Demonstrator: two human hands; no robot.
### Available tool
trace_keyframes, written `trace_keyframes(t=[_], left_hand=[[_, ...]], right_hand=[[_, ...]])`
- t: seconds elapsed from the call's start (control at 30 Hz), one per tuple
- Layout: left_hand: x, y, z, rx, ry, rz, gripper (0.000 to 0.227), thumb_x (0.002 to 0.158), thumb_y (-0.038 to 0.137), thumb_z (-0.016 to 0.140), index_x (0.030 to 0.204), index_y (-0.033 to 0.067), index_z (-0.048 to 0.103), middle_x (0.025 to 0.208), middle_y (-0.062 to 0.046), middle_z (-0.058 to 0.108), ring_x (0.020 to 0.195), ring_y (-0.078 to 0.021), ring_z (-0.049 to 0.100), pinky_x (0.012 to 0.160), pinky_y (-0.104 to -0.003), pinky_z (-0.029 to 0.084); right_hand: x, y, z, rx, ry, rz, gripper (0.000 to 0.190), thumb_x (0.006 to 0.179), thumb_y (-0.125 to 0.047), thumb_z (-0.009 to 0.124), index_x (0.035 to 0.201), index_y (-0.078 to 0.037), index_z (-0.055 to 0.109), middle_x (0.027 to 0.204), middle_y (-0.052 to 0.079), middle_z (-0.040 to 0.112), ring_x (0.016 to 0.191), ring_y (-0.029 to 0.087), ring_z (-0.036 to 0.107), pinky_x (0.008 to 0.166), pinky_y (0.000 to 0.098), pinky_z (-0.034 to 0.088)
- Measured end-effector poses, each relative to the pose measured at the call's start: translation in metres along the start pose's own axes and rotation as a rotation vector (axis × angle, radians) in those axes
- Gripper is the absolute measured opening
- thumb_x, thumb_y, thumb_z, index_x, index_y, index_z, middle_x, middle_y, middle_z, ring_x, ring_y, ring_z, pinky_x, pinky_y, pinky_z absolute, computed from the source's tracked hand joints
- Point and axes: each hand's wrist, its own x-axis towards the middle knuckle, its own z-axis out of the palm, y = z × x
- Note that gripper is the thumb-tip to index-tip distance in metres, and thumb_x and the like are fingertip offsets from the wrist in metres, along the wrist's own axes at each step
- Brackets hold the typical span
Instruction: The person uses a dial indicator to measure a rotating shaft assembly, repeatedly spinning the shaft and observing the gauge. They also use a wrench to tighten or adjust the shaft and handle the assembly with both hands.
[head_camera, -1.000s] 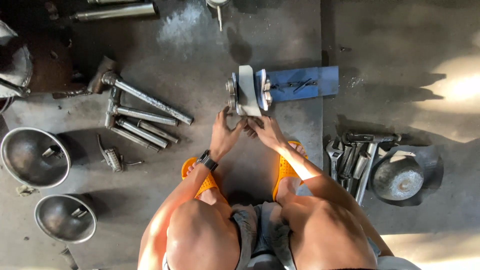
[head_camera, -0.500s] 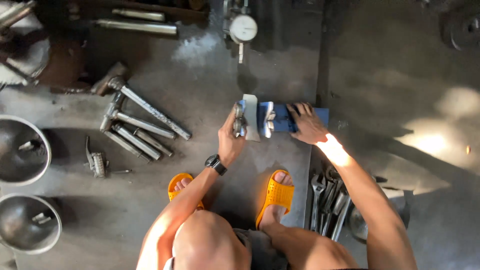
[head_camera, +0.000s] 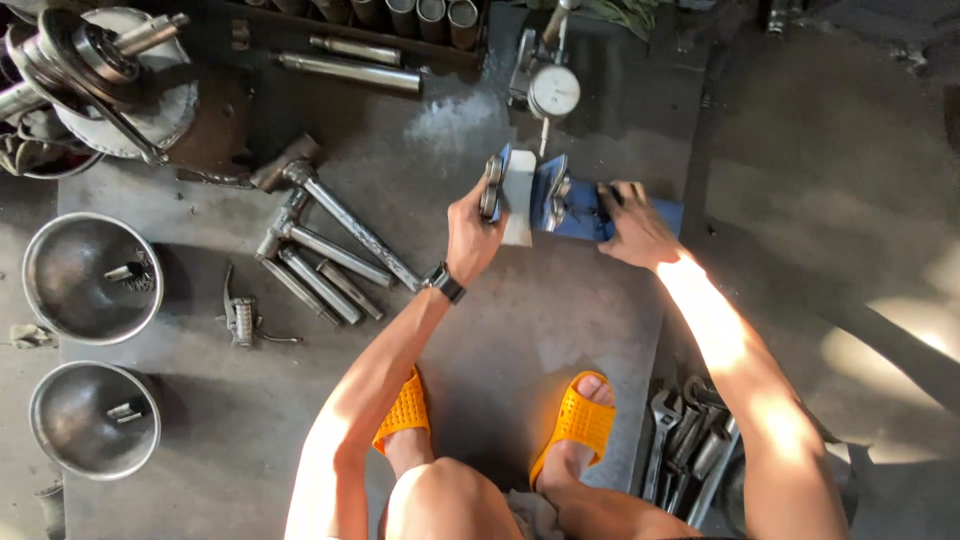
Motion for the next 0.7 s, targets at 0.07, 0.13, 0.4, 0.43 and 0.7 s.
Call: trace_keyframes(t=[0.07, 0.13, 0.4, 0.43, 0.7], left_hand=[[0.014, -0.012, 0.000, -0.020, 0.002, -0.008, 0.038, 0.072, -0.004, 0.060, 0.109, 0.0034, 0.062, 0.077, -0.014, 0.065, 0.067, -0.0229, 0.062, 0.060, -0.029, 0.050], [0.018, -0.020, 0.006, -0.020, 0.014, -0.012, 0.045, 0.067, -0.008, 0.061, 0.112, 0.0019, 0.060, 0.083, -0.019, 0.065, 0.077, -0.0309, 0.062, 0.063, -0.035, 0.051], [-0.041, -0.006, -0.073, 0.157, -0.040, -0.001, 0.077, 0.071, 0.027, 0.074, 0.129, -0.0077, 0.037, 0.117, -0.033, 0.050, 0.099, -0.0497, 0.055, 0.085, -0.055, 0.050], [-0.062, -0.003, -0.096, 0.190, -0.109, -0.034, 0.053, 0.074, 0.023, 0.070, 0.116, -0.0027, 0.050, 0.102, -0.025, 0.057, 0.091, -0.0432, 0.060, 0.080, -0.050, 0.051], [-0.236, 0.002, -0.379, 0.867, 0.191, -0.210, 0.025, 0.053, 0.001, 0.059, 0.076, 0.0092, 0.064, 0.070, -0.007, 0.062, 0.063, -0.0251, 0.060, 0.057, -0.035, 0.044]], right_hand=[[0.014, 0.000, -0.004, -0.012, 0.044, 0.000, 0.090, 0.054, -0.023, 0.078, 0.132, -0.001, 0.040, 0.121, 0.021, 0.040, 0.119, 0.042, 0.037, 0.097, 0.0470, 0.042], [0.016, -0.004, -0.007, -0.017, 0.055, 0.002, 0.089, 0.054, -0.024, 0.078, 0.132, 0.000, 0.042, 0.121, 0.023, 0.042, 0.118, 0.043, 0.039, 0.097, 0.0479, 0.040], [-0.017, -0.054, -0.020, -0.043, 0.100, -0.073, 0.083, 0.070, -0.031, 0.071, 0.134, 0.010, 0.038, 0.131, 0.036, 0.038, 0.128, 0.047, 0.030, 0.108, 0.0476, 0.023], [-0.031, -0.052, -0.009, 0.019, 0.191, 0.010, 0.075, 0.075, -0.031, 0.069, 0.135, 0.005, 0.040, 0.127, 0.036, 0.040, 0.121, 0.049, 0.037, 0.103, 0.0508, 0.030], [-0.133, -0.087, 0.008, 0.274, -0.147, 0.091, 0.025, 0.083, -0.019, 0.057, 0.104, -0.010, 0.067, 0.105, 0.005, 0.067, 0.101, 0.017, 0.060, 0.091, 0.0267, 0.042]])
